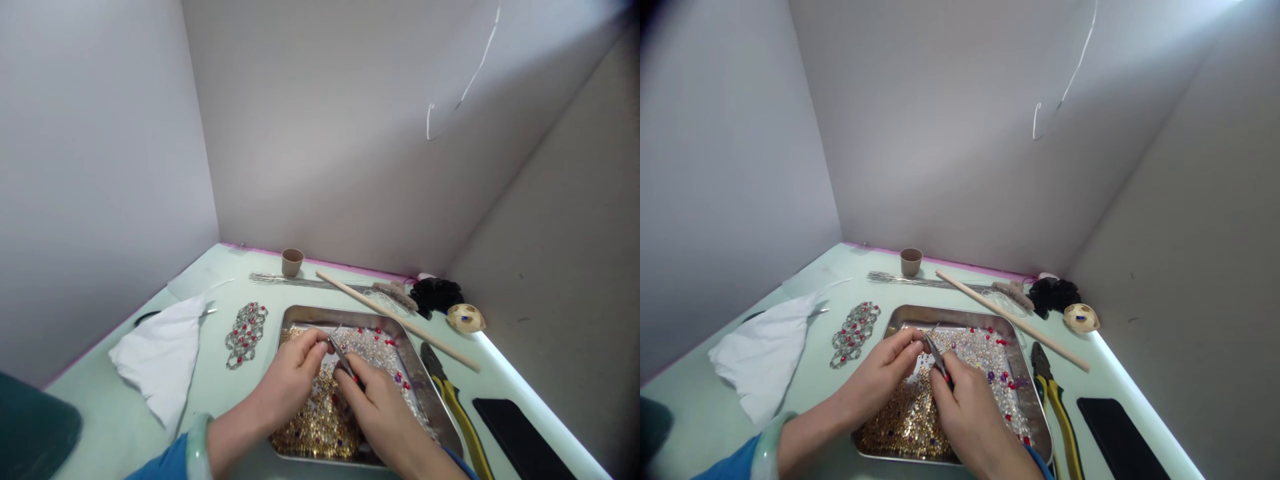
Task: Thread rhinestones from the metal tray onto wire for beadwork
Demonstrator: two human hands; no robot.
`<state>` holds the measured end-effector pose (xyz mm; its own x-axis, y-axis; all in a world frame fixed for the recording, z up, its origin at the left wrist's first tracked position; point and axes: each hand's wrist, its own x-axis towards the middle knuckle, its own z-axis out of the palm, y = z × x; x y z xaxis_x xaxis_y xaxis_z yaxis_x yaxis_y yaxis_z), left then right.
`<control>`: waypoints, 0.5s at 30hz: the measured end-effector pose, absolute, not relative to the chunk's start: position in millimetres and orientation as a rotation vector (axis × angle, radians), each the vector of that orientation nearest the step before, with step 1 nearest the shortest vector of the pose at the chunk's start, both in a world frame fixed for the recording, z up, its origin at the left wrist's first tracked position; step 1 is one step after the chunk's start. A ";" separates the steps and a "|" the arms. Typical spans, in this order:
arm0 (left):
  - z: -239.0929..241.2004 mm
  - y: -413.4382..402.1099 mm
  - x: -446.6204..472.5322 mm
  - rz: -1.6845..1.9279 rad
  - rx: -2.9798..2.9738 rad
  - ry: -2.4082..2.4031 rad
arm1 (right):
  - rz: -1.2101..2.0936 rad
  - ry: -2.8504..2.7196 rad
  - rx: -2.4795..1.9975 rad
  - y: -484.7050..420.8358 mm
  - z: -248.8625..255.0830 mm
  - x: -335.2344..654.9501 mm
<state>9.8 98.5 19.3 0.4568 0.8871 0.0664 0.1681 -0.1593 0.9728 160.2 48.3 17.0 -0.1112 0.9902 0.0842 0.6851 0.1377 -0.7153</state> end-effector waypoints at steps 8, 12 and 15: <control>23.3 93.8 10.5 0.838 1.803 1.033 | 0.648 -1.914 -1.639 48.0 16.7 161.2; 25.4 92.6 9.2 0.835 1.832 1.037 | 0.720 -1.892 -1.624 46.4 20.0 161.0; 26.3 93.8 7.7 0.841 1.823 1.003 | 0.817 -1.847 -1.594 46.8 21.1 161.6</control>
